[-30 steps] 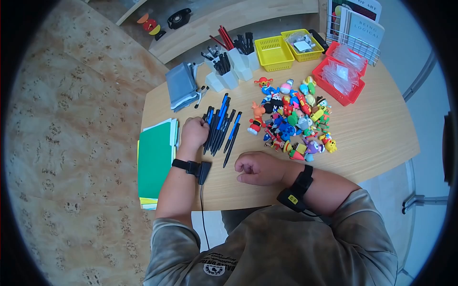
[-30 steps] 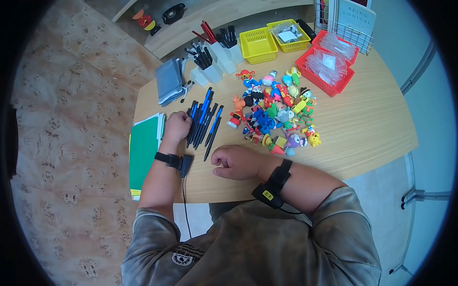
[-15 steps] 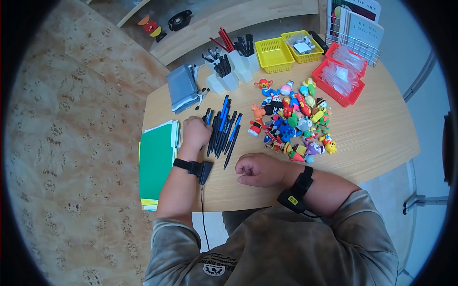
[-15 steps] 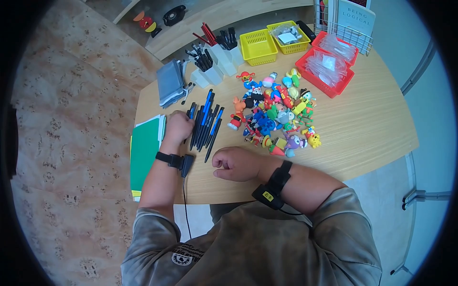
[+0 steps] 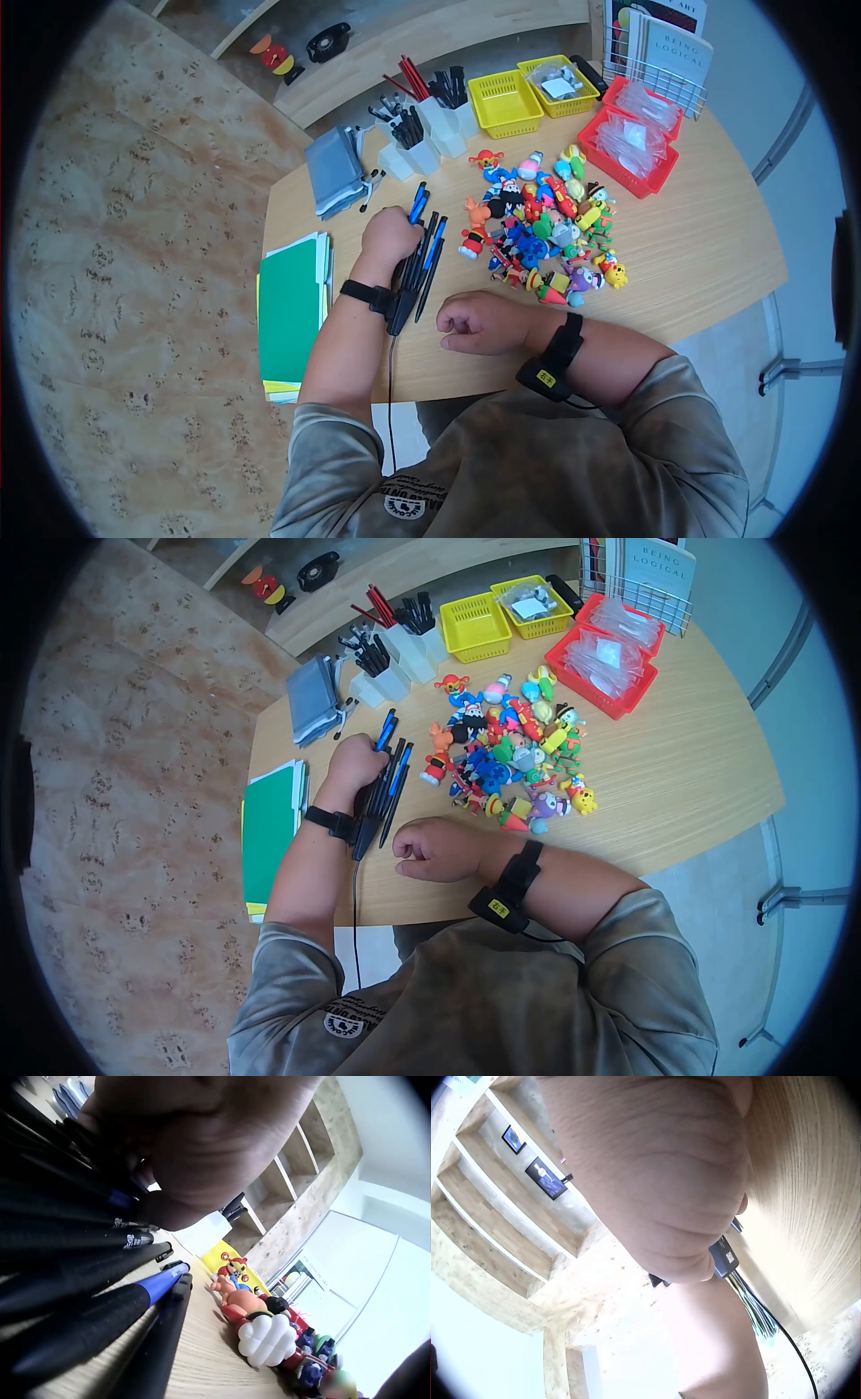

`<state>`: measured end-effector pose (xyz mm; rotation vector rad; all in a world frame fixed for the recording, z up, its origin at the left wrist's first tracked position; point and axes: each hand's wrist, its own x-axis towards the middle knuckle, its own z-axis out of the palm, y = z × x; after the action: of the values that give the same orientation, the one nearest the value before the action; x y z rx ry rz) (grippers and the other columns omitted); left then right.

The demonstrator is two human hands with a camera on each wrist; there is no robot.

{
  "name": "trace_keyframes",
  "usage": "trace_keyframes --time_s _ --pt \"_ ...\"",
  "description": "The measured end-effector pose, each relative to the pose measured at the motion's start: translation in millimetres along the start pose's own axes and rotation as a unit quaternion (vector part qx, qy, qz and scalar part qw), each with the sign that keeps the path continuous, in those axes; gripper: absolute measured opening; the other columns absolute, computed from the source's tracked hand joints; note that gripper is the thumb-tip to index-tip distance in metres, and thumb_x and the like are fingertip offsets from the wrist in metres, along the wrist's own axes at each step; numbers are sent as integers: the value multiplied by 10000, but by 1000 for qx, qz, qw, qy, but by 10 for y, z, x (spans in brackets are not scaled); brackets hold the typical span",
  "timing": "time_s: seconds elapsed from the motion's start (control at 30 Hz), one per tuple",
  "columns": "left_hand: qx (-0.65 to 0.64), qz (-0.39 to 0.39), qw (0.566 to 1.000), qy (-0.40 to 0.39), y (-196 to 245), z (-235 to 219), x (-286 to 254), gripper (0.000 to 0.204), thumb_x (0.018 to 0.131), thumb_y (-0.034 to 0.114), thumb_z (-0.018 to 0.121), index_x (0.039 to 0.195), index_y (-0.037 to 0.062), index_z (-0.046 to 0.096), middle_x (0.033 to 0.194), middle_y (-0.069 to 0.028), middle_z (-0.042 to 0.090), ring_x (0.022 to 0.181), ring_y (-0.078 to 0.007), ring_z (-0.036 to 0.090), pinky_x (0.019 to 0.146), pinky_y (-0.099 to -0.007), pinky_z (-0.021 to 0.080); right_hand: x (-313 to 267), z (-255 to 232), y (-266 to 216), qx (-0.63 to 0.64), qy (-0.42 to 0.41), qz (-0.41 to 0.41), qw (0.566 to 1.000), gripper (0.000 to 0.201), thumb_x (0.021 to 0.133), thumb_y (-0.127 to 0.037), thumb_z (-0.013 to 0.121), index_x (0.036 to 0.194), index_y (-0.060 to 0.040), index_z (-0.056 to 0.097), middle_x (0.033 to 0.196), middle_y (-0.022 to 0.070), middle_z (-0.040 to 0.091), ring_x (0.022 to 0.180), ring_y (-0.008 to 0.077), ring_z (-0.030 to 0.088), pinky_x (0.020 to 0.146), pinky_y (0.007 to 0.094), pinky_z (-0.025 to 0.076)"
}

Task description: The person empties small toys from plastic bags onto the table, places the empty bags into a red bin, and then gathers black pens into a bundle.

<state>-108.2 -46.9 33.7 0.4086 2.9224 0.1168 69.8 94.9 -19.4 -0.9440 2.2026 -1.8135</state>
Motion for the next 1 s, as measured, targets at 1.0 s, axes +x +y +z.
trace_keyframes --time_s 1.0 --pt "-3 -7 1000 15 22 -16 -351 303 831 229 598 995 -11 683 988 -244 699 959 -390 679 852 -453 540 -7 8 3 -9 -9 -6 1000 238 879 -232 700 916 -26 586 804 110 592 708 252 579 642 370 467"
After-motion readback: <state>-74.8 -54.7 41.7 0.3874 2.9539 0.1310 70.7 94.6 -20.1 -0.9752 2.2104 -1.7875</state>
